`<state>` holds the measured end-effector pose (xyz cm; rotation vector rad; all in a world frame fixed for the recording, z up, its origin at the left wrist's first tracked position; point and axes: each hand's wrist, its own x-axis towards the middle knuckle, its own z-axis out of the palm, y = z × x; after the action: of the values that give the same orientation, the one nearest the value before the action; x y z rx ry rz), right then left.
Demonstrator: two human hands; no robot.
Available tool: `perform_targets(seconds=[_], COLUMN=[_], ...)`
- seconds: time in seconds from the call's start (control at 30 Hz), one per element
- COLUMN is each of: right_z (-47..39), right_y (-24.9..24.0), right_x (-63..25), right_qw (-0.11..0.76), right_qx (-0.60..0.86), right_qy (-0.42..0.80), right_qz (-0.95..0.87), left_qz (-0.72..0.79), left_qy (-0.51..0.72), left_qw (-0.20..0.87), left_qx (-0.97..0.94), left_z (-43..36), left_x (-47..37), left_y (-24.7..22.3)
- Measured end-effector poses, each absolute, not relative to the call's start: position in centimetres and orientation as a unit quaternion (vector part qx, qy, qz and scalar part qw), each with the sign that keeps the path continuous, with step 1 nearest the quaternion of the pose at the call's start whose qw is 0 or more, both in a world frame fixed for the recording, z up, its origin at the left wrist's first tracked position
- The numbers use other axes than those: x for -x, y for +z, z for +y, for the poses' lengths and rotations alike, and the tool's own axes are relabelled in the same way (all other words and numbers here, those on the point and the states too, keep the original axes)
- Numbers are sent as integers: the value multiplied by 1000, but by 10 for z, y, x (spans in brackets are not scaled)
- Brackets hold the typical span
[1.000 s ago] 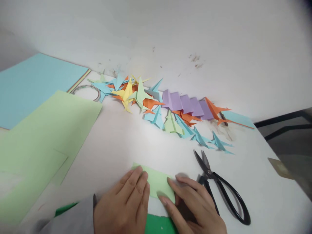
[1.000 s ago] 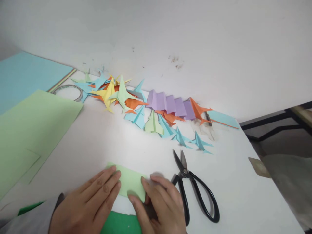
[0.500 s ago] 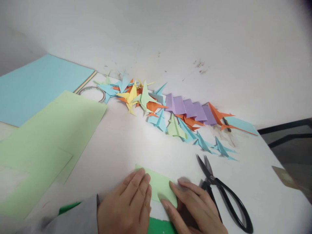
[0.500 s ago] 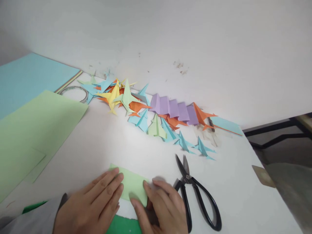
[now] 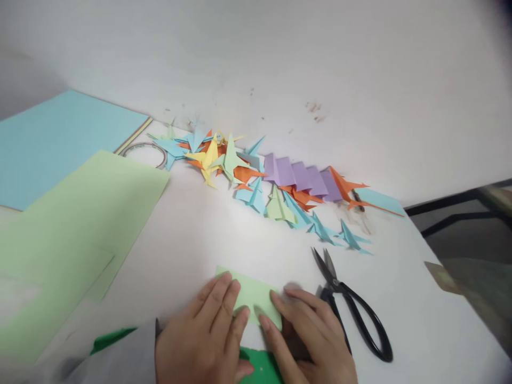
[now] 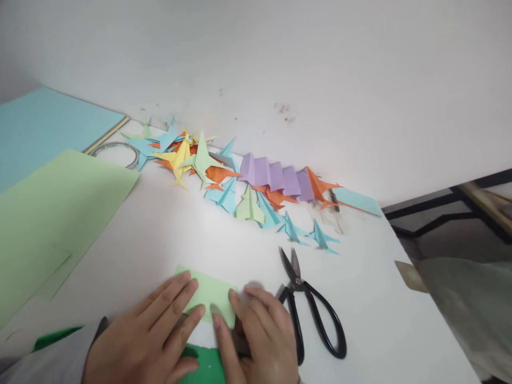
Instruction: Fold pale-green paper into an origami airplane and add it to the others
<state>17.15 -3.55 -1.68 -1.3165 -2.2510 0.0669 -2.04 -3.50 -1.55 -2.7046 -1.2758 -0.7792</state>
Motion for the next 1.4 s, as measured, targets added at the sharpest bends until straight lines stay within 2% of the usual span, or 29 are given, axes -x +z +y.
perform_targets(seconds=[0.17, 0.43, 0.53, 0.63, 0.8, 0.93, 1.17, 1.3, 1.4], right_z=[-34, -32, -37, -46, -52, -47, -48, -49, -49], right_y=[-14, -12, -6, 0, -7, -16, -20, -15, -11], right_x=[-162, -160, -158, -150, -138, -142, -148, -145, -143], right_qw=[323, 337, 298, 316, 320, 321, 240, 196, 194], right_qx=[496, 512, 523, 509, 442, 397, 360, 367, 396], right_qy=[15, 11, -77, -136, -69, -82, -148, -142, -132], right_qz=[-806, -790, -795, -789, -835, -856, -889, -898, -888], left_qz=[-396, -355, -344, -333, -313, -303, -296, -296, -294], left_qy=[-218, -162, -155, -145, -127, -122, -126, -127, -130], left_qw=[16, 32, 44, 59, 88, 93, 74, 72, 81], left_qx=[892, 920, 925, 930, 937, 941, 944, 944, 944], left_z=[-37, -36, -36, -35, -33, -32, -34, -34, -32], left_x=[24, 27, 28, 29, 30, 32, 37, 38, 41], left_y=[-10, -5, -5, -7, -7, -7, -10, -10, -10])
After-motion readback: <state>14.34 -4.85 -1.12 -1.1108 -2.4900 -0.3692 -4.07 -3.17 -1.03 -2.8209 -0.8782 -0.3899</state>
